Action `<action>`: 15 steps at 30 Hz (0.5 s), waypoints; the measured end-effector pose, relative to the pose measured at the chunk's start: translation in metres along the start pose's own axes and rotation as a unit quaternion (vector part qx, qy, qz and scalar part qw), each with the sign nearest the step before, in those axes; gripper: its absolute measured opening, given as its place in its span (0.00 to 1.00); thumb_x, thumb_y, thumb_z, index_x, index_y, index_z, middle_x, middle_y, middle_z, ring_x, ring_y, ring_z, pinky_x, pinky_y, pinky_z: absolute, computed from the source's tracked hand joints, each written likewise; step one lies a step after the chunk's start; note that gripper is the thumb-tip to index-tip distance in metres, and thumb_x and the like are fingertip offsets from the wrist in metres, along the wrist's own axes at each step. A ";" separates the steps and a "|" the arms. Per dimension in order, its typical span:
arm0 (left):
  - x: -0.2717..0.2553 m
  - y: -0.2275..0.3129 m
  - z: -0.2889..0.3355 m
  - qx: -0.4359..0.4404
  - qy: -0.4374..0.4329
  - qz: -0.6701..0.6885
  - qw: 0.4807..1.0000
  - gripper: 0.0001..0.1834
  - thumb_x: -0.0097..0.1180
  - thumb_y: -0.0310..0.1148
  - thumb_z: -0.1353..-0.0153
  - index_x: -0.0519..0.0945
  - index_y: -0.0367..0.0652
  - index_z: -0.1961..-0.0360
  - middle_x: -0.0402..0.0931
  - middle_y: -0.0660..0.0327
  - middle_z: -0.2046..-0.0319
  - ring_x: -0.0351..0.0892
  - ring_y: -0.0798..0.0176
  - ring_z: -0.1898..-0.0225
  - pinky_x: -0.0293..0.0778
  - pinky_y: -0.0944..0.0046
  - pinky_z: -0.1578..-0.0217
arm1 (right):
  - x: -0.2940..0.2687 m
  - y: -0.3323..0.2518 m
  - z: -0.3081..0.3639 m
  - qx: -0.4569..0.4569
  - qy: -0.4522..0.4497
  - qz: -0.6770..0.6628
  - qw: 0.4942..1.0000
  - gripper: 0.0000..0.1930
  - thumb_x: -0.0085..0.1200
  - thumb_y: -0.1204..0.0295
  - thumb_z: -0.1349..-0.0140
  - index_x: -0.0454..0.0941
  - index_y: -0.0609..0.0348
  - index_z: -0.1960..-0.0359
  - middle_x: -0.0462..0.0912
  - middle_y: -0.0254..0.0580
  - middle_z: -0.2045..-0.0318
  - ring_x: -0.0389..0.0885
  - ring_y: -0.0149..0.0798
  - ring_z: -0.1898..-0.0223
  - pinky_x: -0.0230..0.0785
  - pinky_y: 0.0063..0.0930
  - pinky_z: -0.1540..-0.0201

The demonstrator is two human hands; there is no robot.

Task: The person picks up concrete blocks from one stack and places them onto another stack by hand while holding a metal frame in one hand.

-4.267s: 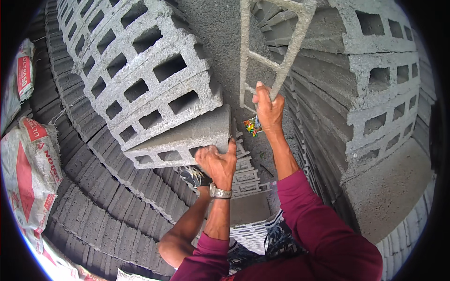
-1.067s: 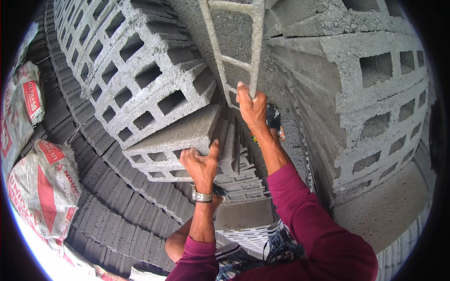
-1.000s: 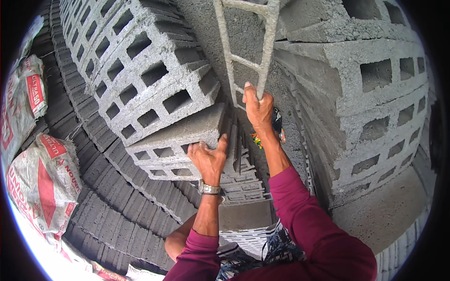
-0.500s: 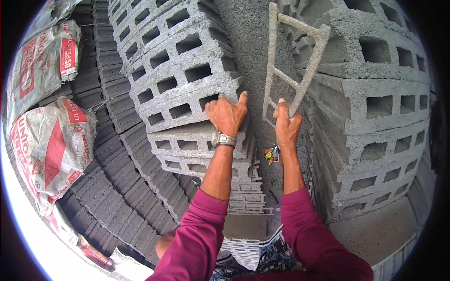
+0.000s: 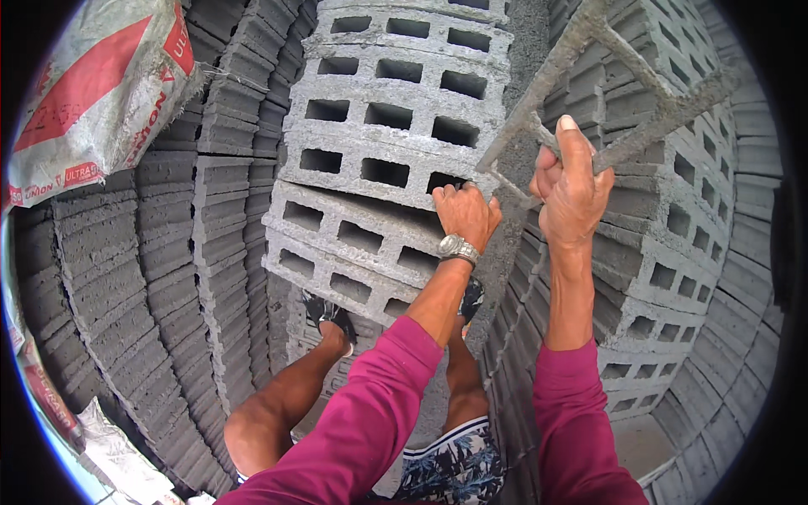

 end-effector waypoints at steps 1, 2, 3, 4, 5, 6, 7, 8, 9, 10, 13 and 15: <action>0.000 0.000 0.001 0.004 0.002 -0.003 1.000 0.23 0.65 0.53 0.50 0.84 0.40 0.75 0.82 0.52 0.77 0.80 0.54 0.67 0.64 0.56 0.55 | 0.016 -0.022 -0.002 -0.031 -0.004 -0.010 0.999 0.17 0.56 0.62 0.33 0.75 0.61 0.75 0.72 0.33 0.84 0.61 0.23 0.87 0.51 0.22 0.84; 0.002 -0.003 0.002 -0.001 0.001 -0.001 1.000 0.23 0.65 0.52 0.51 0.84 0.40 0.75 0.82 0.53 0.78 0.80 0.54 0.67 0.64 0.56 0.55 | 0.030 -0.041 -0.003 -0.060 -0.008 -0.019 0.998 0.15 0.57 0.64 0.34 0.72 0.58 0.75 0.70 0.33 0.84 0.58 0.24 0.89 0.48 0.23 0.85; 0.003 -0.004 0.002 -0.004 -0.002 0.002 1.000 0.23 0.65 0.52 0.51 0.84 0.40 0.75 0.82 0.53 0.78 0.79 0.55 0.67 0.64 0.56 0.56 | 0.040 -0.063 -0.003 -0.109 -0.019 -0.023 0.994 0.15 0.56 0.64 0.33 0.72 0.58 0.76 0.70 0.33 0.84 0.58 0.25 0.89 0.48 0.24 0.85; 0.004 -0.008 0.002 -0.007 -0.003 -0.001 1.000 0.22 0.66 0.52 0.51 0.84 0.40 0.75 0.82 0.54 0.78 0.79 0.55 0.67 0.64 0.56 0.56 | 0.047 -0.079 -0.003 -0.156 -0.033 -0.034 0.987 0.16 0.56 0.64 0.33 0.72 0.58 0.77 0.70 0.33 0.84 0.58 0.25 0.89 0.49 0.24 0.84; 0.002 -0.011 0.002 -0.005 0.012 -0.010 1.000 0.22 0.66 0.52 0.51 0.84 0.40 0.75 0.81 0.56 0.79 0.79 0.56 0.68 0.64 0.57 0.56 | 0.053 -0.084 -0.002 -0.167 -0.063 -0.031 0.983 0.17 0.56 0.63 0.33 0.72 0.58 0.78 0.69 0.33 0.84 0.58 0.25 0.88 0.49 0.25 0.84; 0.003 -0.014 0.004 -0.010 0.008 -0.009 1.000 0.22 0.66 0.52 0.51 0.84 0.40 0.75 0.81 0.56 0.79 0.79 0.56 0.68 0.64 0.57 0.56 | 0.058 -0.086 -0.002 -0.176 -0.093 -0.029 0.980 0.17 0.55 0.62 0.33 0.72 0.58 0.78 0.69 0.33 0.84 0.58 0.25 0.88 0.50 0.25 0.83; 0.002 -0.013 0.003 -0.010 0.006 -0.007 1.000 0.22 0.66 0.52 0.51 0.84 0.40 0.75 0.81 0.56 0.79 0.79 0.56 0.68 0.64 0.57 0.56 | 0.061 -0.086 -0.001 -0.188 -0.120 -0.027 0.974 0.18 0.54 0.61 0.33 0.72 0.58 0.78 0.69 0.33 0.84 0.58 0.25 0.88 0.50 0.26 0.83; 0.001 -0.009 0.003 -0.007 0.004 -0.002 1.000 0.22 0.66 0.52 0.51 0.84 0.40 0.75 0.81 0.56 0.79 0.79 0.56 0.68 0.64 0.57 0.56 | 0.059 -0.062 -0.003 -0.184 -0.115 0.039 0.975 0.19 0.54 0.60 0.32 0.73 0.58 0.79 0.69 0.31 0.85 0.59 0.25 0.88 0.51 0.26 0.82; -0.002 -0.006 0.002 -0.002 0.009 0.012 1.000 0.22 0.66 0.52 0.51 0.84 0.40 0.76 0.81 0.55 0.80 0.79 0.56 0.68 0.64 0.56 0.57 | 0.054 -0.023 -0.009 -0.179 -0.111 0.099 0.973 0.20 0.53 0.59 0.32 0.73 0.58 0.79 0.69 0.30 0.85 0.59 0.24 0.87 0.53 0.26 0.82; -0.003 0.005 -0.001 0.004 0.018 0.029 0.999 0.22 0.66 0.51 0.51 0.84 0.40 0.76 0.81 0.55 0.80 0.79 0.55 0.68 0.64 0.57 0.57 | 0.039 0.026 -0.024 -0.164 -0.105 0.161 0.968 0.20 0.53 0.59 0.32 0.73 0.58 0.79 0.70 0.29 0.85 0.61 0.24 0.86 0.54 0.25 0.82; -0.001 0.005 -0.005 0.008 0.050 0.046 0.998 0.22 0.67 0.51 0.52 0.84 0.39 0.78 0.81 0.54 0.80 0.79 0.54 0.68 0.64 0.57 0.57 | 0.031 0.072 -0.042 -0.072 -0.095 0.168 0.979 0.25 0.52 0.57 0.31 0.73 0.61 0.84 0.71 0.29 0.85 0.66 0.26 0.80 0.60 0.29 0.74; 0.005 -0.001 0.002 -0.004 0.023 0.040 0.999 0.22 0.67 0.51 0.52 0.84 0.39 0.78 0.81 0.53 0.80 0.79 0.54 0.68 0.64 0.57 0.57 | 0.030 0.061 -0.033 -0.093 -0.099 0.177 0.975 0.25 0.52 0.57 0.31 0.73 0.61 0.84 0.71 0.29 0.85 0.66 0.26 0.80 0.61 0.28 0.73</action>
Point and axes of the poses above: each hand's wrist, its own z-axis away from the middle knuckle, its own x-axis out of the palm, y = z × x, the point moved 8 cm from there along -z, towards the middle knuckle
